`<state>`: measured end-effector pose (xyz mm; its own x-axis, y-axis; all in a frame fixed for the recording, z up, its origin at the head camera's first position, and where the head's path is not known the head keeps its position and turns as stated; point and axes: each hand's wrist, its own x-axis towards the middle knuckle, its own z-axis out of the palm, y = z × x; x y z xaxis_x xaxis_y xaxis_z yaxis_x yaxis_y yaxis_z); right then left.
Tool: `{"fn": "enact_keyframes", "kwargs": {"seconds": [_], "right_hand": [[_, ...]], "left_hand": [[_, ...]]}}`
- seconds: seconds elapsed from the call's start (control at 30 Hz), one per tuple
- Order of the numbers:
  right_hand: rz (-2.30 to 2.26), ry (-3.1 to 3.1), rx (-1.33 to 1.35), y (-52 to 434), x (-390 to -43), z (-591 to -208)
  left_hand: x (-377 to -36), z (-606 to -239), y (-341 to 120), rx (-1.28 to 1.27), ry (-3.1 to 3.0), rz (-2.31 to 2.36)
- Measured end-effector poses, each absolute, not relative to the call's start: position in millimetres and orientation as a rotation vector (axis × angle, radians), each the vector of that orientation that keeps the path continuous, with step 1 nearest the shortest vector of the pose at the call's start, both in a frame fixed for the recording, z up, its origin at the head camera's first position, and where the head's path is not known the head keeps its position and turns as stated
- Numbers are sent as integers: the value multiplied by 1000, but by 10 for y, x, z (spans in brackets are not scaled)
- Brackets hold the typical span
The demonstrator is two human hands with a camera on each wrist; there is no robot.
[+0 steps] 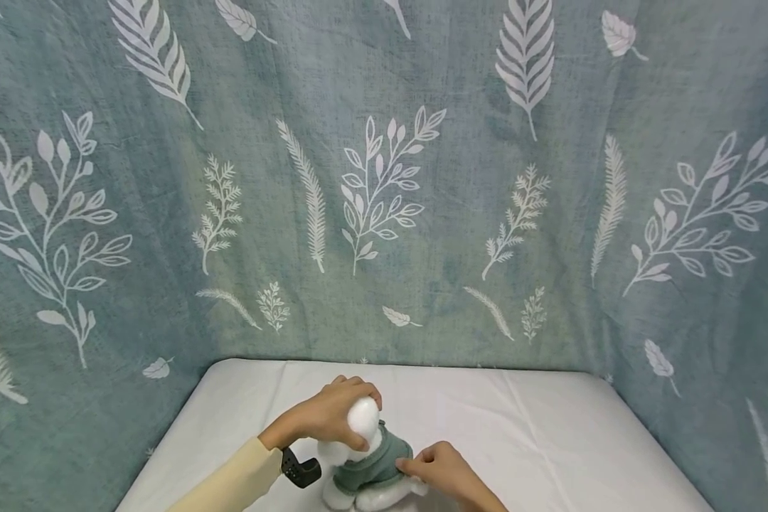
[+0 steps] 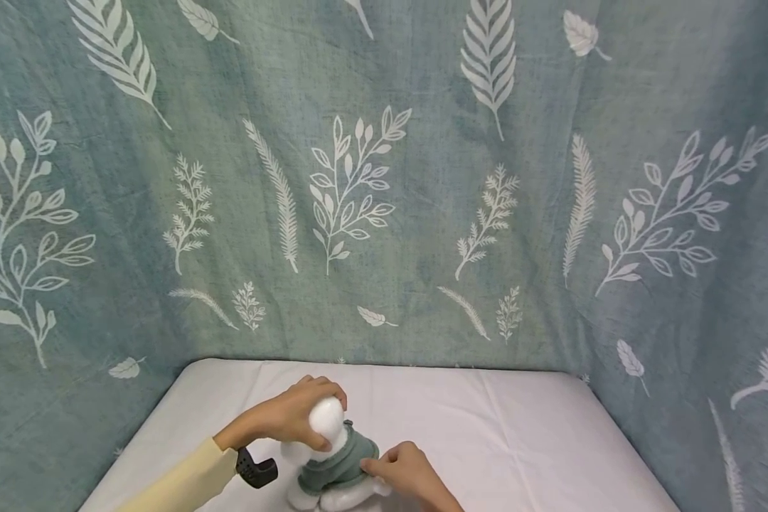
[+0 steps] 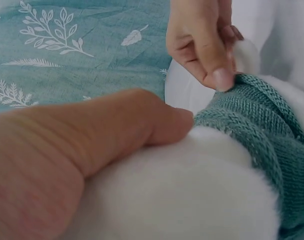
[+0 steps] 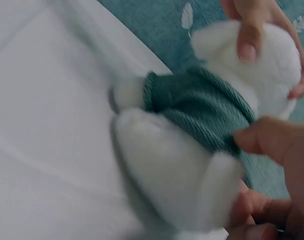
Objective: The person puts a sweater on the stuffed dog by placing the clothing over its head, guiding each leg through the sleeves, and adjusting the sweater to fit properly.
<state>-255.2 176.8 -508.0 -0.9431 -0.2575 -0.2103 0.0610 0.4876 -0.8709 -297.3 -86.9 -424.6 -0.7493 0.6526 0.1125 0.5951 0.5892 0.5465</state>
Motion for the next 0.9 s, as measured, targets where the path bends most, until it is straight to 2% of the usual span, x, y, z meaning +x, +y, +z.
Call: {"fn": "enact_keyframes", "kwargs": {"seconds": [0.2,0.53,0.9], "right_hand": [[-1505,2487,-288,1684,-2426,-5112],[-1306,2729,-365,1818,-2305,-5273],[-1419,2702,-422,1625,-2433,-4966]], "left_hand": [[-2988,-4242,-880,1050,2727,867],[-2961,-4266,-881,1030,2705,899],[-2950,-4254,-873,1030,2719,887]]}}
